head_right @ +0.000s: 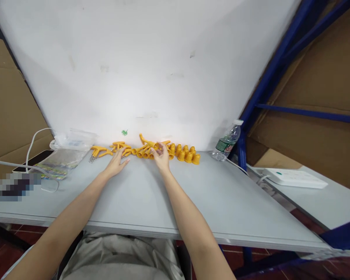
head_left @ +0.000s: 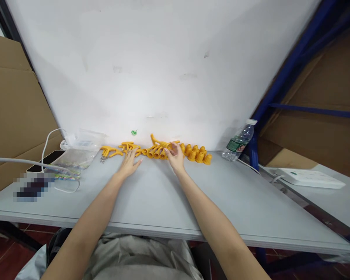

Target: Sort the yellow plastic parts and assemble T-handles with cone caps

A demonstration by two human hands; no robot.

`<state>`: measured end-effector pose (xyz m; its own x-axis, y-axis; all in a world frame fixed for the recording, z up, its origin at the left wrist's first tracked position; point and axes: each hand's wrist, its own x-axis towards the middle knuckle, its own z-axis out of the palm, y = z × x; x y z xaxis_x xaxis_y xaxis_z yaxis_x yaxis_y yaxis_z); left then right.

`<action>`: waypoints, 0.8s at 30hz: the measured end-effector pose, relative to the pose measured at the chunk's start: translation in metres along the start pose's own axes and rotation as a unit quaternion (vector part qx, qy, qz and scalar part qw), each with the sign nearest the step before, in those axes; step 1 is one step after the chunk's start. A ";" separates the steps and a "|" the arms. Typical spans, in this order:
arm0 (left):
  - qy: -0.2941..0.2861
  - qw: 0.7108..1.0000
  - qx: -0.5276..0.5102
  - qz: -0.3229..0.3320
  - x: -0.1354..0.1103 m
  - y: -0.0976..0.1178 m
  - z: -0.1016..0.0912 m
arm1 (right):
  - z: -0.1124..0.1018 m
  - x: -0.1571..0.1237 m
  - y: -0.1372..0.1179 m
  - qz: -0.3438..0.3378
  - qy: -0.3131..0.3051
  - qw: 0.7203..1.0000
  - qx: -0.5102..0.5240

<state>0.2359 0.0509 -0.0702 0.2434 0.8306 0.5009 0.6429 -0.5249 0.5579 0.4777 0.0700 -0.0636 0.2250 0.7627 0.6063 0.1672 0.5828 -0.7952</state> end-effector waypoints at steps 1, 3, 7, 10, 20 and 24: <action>-0.013 1.000 -0.001 0.002 0.000 0.001 0.001 | -0.006 0.002 0.005 -0.042 0.015 0.997 -0.065; -0.041 0.999 -0.001 0.001 -0.001 0.004 0.002 | -0.020 0.005 0.015 -0.108 0.008 0.975 -0.192; -0.063 0.998 0.014 -0.009 -0.003 0.009 0.003 | -0.036 0.007 0.036 -0.118 -0.032 0.922 -0.368; -0.071 0.997 0.017 -0.011 -0.004 0.010 0.003 | -0.034 0.005 0.044 -0.096 -0.052 0.883 -0.456; -0.077 0.997 0.011 -0.003 -0.004 0.010 0.004 | -0.025 -0.002 0.033 -0.061 -0.062 0.892 -0.444; -0.074 0.997 0.010 -0.019 -0.004 0.009 0.006 | -0.034 0.002 0.034 -0.033 0.039 0.902 -0.430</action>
<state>0.2452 0.0439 -0.0707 0.3216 0.8694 0.3750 0.6679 -0.4890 0.5610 0.5169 0.0821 -0.0894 0.2493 0.6925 0.6770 0.8569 0.1679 -0.4874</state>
